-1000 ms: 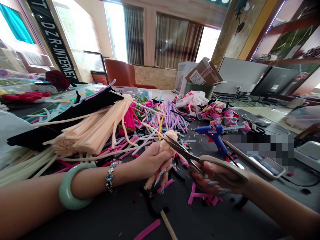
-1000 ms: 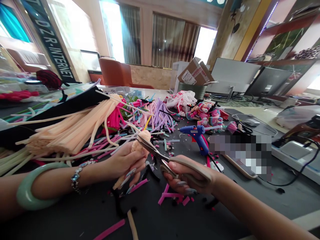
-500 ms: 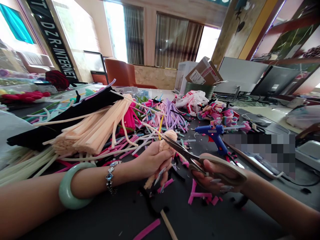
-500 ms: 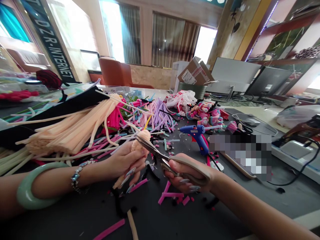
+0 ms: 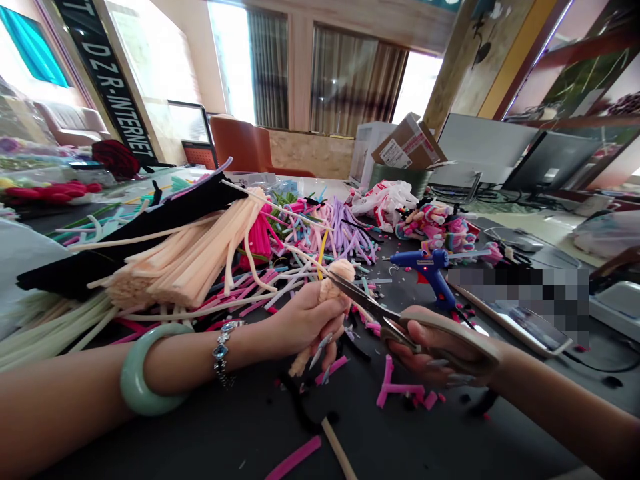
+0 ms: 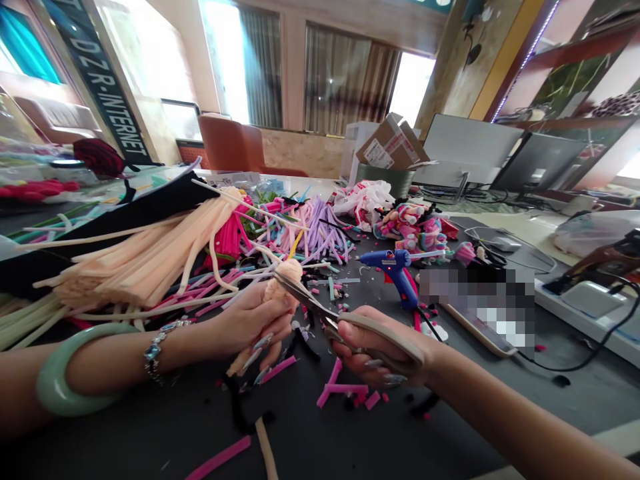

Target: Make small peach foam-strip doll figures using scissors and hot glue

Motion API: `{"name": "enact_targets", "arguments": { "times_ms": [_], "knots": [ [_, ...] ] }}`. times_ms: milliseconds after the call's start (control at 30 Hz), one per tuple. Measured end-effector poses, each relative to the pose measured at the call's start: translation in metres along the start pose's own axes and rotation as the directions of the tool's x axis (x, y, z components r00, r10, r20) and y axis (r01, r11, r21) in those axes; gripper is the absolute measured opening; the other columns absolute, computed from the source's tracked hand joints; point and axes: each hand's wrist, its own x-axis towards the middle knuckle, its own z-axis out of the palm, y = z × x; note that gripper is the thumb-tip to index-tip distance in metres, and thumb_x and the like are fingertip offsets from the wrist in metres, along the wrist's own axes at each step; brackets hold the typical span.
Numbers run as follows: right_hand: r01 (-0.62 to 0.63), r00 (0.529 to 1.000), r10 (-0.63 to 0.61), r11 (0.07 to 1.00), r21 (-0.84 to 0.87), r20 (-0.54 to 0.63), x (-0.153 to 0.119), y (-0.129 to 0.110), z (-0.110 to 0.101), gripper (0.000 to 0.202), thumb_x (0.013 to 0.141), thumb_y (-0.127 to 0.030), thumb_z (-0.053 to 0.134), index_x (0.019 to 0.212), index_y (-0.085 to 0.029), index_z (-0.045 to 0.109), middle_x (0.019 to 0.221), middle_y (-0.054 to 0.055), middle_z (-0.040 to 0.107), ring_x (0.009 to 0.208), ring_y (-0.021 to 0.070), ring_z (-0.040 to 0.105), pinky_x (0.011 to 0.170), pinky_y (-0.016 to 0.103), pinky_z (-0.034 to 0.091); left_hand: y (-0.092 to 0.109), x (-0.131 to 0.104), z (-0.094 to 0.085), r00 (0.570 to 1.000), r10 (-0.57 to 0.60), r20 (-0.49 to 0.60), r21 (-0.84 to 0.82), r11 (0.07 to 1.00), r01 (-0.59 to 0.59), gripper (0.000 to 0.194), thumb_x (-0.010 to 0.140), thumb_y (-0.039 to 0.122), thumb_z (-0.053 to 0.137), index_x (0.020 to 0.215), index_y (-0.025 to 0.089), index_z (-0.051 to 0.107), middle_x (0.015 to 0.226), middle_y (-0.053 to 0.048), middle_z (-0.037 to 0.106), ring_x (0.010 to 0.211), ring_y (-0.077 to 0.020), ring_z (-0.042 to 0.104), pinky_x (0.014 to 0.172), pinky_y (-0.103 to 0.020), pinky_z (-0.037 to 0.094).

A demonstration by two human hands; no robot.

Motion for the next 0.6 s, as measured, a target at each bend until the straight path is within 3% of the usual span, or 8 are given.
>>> {"name": "enact_targets", "arguments": {
  "times_ms": [600],
  "knots": [
    [-0.001,1.0,0.0,0.997,-0.076,-0.01,-0.0002,-0.0008,0.0022,0.049,0.072,-0.061,0.064,0.072,-0.016,0.047,0.051,-0.009,0.037,0.036,0.0009,0.026,0.031,0.014,0.02,0.0002,-0.0012,0.0008,1.0,0.011,0.018,0.122,0.992,-0.013,0.038,0.09,0.031,0.04,0.055,0.017,0.037,0.035,0.008,0.037,0.026,-0.01,0.049,0.027,-0.014,0.035]
  ]
}}
